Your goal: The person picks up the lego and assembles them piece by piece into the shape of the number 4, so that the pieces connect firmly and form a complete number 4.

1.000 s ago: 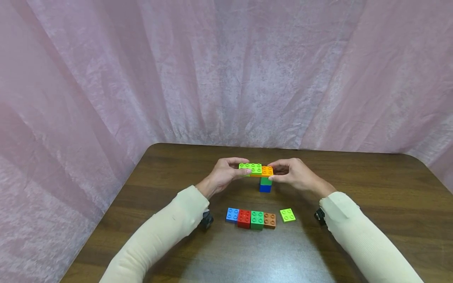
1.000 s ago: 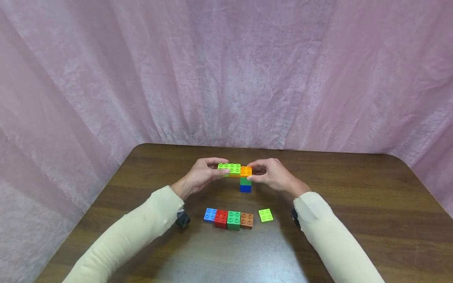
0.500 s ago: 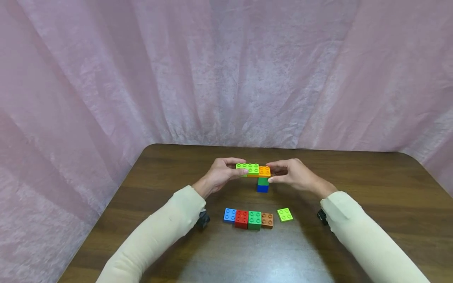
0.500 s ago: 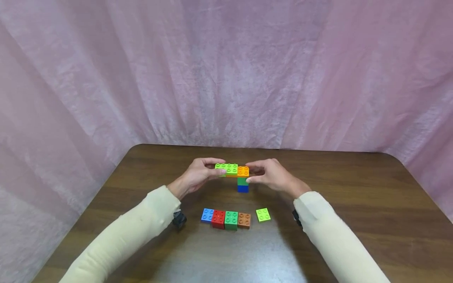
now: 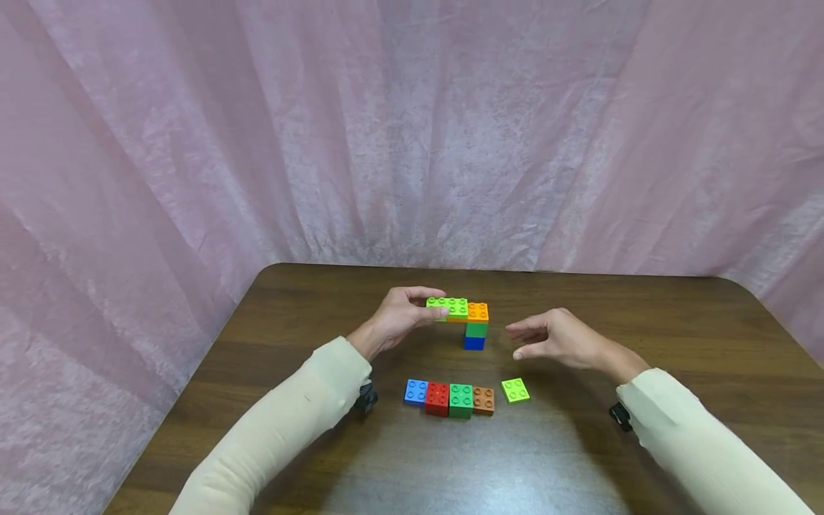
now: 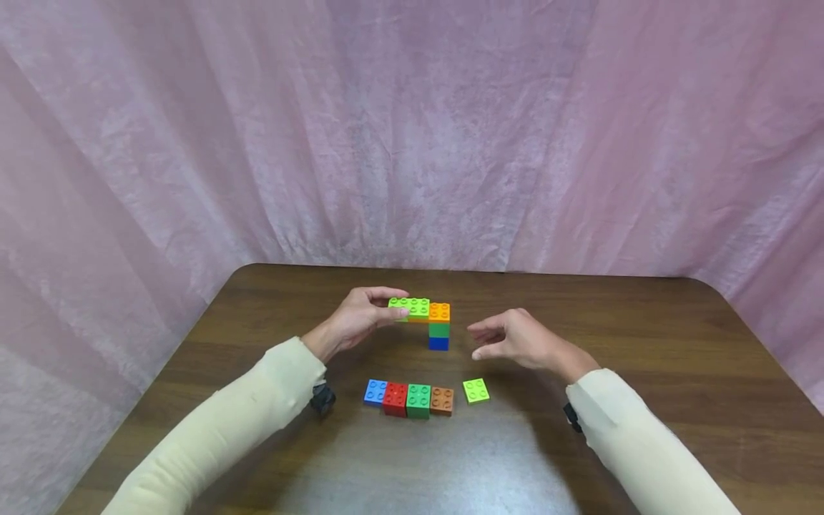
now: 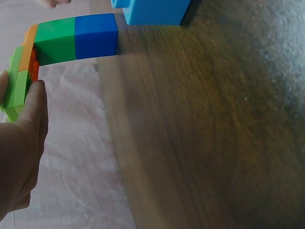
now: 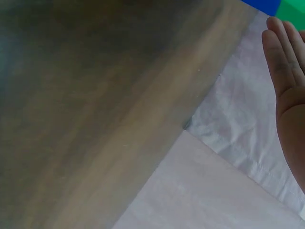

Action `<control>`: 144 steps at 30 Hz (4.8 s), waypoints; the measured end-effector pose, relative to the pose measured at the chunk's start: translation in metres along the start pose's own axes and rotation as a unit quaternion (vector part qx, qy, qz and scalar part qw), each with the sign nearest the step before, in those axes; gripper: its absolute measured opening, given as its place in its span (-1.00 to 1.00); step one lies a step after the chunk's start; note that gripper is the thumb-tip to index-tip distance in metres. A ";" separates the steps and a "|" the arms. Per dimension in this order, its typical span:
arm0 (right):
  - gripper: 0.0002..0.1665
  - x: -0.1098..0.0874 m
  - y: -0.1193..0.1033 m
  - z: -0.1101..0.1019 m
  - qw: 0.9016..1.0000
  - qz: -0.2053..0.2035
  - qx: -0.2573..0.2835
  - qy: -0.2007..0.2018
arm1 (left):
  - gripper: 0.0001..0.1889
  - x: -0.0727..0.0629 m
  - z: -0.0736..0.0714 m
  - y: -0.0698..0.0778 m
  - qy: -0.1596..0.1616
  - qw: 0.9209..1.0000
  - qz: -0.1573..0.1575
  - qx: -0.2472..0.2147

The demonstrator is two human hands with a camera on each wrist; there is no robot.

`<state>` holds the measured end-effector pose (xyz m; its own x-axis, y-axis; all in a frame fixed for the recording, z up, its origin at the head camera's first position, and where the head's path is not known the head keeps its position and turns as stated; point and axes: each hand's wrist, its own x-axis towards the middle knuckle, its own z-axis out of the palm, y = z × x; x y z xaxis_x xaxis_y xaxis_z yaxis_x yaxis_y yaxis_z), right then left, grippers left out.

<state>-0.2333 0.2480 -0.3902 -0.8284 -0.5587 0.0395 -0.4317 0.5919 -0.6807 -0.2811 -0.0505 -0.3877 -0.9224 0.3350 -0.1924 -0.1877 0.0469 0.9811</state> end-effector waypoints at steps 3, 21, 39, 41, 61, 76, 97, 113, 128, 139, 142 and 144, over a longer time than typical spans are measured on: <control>-0.43 -0.007 0.001 0.004 1.000 -0.008 0.008 -0.016 | -0.59 0.000 0.000 0.000 0.000 1.000 -0.001 0.000; -0.45 -0.022 0.004 0.023 0.996 -0.011 0.031 -0.079 | -0.61 0.000 0.001 0.001 0.004 1.000 0.004 0.015; -0.71 -0.011 0.000 0.026 0.995 -0.069 -0.039 -0.062 | -0.55 0.000 0.000 -0.001 -0.005 1.000 0.017 0.023; -0.71 -0.009 -0.003 0.024 0.995 -0.073 -0.036 -0.054 | -0.55 0.000 0.000 -0.001 -0.006 1.000 0.018 0.023; -0.74 0.021 -0.021 -0.001 0.992 -0.108 -0.050 0.032 | -0.57 -0.002 0.000 0.002 -0.005 0.999 0.022 0.037; -0.74 0.043 -0.029 -0.013 0.990 -0.114 -0.060 0.060 | -0.57 0.001 0.000 0.002 0.000 0.999 0.034 0.042; -0.69 0.063 -0.032 -0.013 0.995 -0.079 -0.044 0.043 | -0.60 0.000 -0.001 0.003 -0.001 0.999 0.030 0.039; -0.71 0.067 -0.037 -0.018 0.995 -0.074 -0.064 0.014 | -0.57 0.001 0.000 0.004 -0.002 0.999 0.025 0.043; -0.69 0.068 -0.040 -0.022 0.995 -0.063 -0.075 -0.002 | -0.60 0.002 -0.001 0.003 -0.005 0.999 0.029 0.039; -0.66 0.070 -0.037 -0.024 0.995 -0.048 -0.078 -0.024 | -0.56 0.003 -0.001 0.003 -0.008 0.999 0.026 0.038; -0.67 0.069 -0.038 -0.023 0.995 -0.049 -0.082 -0.020 | -0.55 0.002 -0.001 0.004 -0.009 0.999 0.028 0.042; -0.68 0.068 -0.040 -0.023 0.995 -0.051 -0.088 -0.015 | -0.55 0.002 -0.001 0.005 -0.010 0.998 0.031 0.045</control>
<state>-0.2812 0.1997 -0.3436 -0.7677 -0.6361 0.0782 -0.5704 0.6225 -0.5358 -0.2842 -0.0505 -0.3834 -0.9243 0.3580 -0.1321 -0.0991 0.1091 0.9891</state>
